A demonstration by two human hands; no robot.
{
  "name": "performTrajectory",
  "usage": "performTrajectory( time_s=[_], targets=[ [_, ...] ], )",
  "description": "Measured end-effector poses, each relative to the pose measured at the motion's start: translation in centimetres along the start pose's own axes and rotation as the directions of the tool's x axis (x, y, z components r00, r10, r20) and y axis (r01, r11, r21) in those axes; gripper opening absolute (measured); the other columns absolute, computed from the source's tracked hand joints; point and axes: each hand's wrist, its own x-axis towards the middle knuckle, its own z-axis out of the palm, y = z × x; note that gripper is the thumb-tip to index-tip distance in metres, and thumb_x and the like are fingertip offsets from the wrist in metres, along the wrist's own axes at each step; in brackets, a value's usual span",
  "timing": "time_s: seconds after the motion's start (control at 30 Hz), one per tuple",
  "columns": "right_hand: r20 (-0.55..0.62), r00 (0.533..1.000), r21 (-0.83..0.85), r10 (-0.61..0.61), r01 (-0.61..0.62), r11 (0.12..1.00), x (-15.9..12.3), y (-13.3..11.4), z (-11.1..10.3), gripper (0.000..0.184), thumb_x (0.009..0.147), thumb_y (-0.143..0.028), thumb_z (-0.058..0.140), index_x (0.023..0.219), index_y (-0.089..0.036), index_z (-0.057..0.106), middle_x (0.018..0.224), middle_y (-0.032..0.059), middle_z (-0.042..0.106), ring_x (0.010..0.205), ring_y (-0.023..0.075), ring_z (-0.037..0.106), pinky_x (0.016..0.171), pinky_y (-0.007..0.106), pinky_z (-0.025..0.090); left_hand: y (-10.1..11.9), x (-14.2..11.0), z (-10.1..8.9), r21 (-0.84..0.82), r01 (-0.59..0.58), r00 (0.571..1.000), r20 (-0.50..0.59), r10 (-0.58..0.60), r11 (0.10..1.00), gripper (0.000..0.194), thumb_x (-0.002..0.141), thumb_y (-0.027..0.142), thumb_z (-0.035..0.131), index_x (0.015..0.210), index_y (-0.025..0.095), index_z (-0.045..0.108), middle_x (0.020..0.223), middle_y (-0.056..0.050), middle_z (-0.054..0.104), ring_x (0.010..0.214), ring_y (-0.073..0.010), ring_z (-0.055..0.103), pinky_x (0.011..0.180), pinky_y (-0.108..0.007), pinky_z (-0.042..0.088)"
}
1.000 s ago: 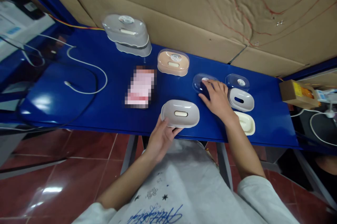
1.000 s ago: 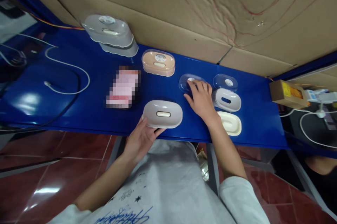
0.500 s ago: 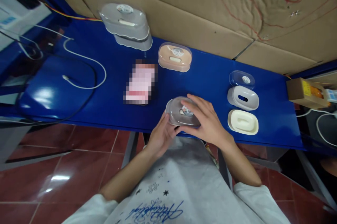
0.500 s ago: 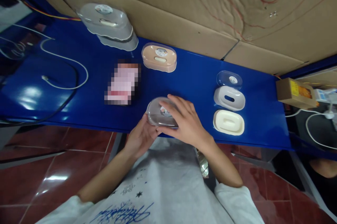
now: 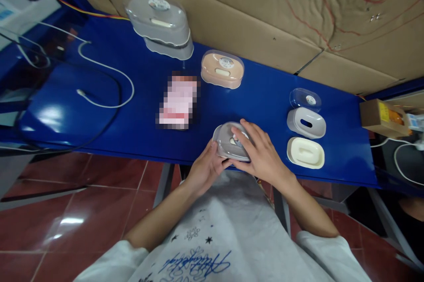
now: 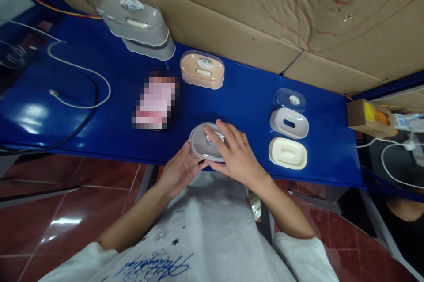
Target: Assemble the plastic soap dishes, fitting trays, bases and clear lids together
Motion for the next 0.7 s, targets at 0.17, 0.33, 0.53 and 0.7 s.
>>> performTrajectory(
  time_s=[0.17, 0.33, 0.53, 0.7],
  targets=[
    [0.013, 0.996, -0.051, 0.084, -0.083, 0.995, -0.5, -0.6, 0.0, 0.092, 0.103, -0.065, 0.057, 0.176, -0.026, 0.015, 0.178, 0.0226, 0.032, 0.159, 0.0476, 0.040, 0.116, 0.068, 0.052, 0.1, 0.0, 0.1, 0.003, -0.031, 0.999, -0.009, 0.031, 1.000, 0.043, 0.102, 0.044, 0.074, 0.139, 0.022, 0.070, 0.137, -0.011, 0.078, 0.131, -0.0305, 0.073, 0.116, -0.051, 0.056],
    [-0.002, 0.998, -0.014, 0.059, -0.059, 0.998, -0.5, -0.4, 0.0, 0.096, 0.102, -0.065, 0.059, 0.176, -0.031, 0.008, 0.176, 0.0212, 0.036, 0.158, 0.0459, 0.043, 0.118, 0.068, 0.051, -0.1, 0.1, 0.0, 0.006, -0.053, 0.999, 0.007, 0.053, 0.999, 0.040, 0.101, 0.046, 0.075, 0.133, 0.022, 0.075, 0.135, -0.012, 0.079, 0.128, -0.0308, 0.074, 0.117, -0.050, 0.055],
    [-0.033, 0.993, -0.005, 0.109, -0.110, 0.994, -0.1, 2.0, 0.1, 0.092, 0.101, -0.060, 0.068, 0.174, -0.031, 0.020, 0.176, 0.0173, 0.039, 0.157, 0.0453, 0.044, 0.119, 0.069, 0.049, -0.4, -0.2, -0.4, 0.060, -0.116, 0.993, -0.015, 0.117, 0.991, 0.045, 0.103, 0.036, 0.072, 0.147, 0.029, 0.068, 0.149, -0.007, 0.073, 0.150, -0.0291, 0.059, 0.132, -0.051, 0.038],
    [-0.028, 0.994, -0.081, 0.109, -0.111, 0.991, 0.7, 4.3, -0.7, 0.085, 0.100, -0.048, 0.072, 0.170, -0.025, 0.030, 0.181, 0.0184, 0.028, 0.165, 0.0446, 0.031, 0.127, 0.072, 0.036, -0.8, -0.8, -0.9, 0.280, -0.351, 0.935, 0.047, 0.352, 0.894, 0.042, 0.106, 0.034, 0.068, 0.148, 0.040, 0.067, 0.171, 0.001, 0.051, 0.163, -0.0262, 0.041, 0.138, -0.045, 0.029]
  ],
)
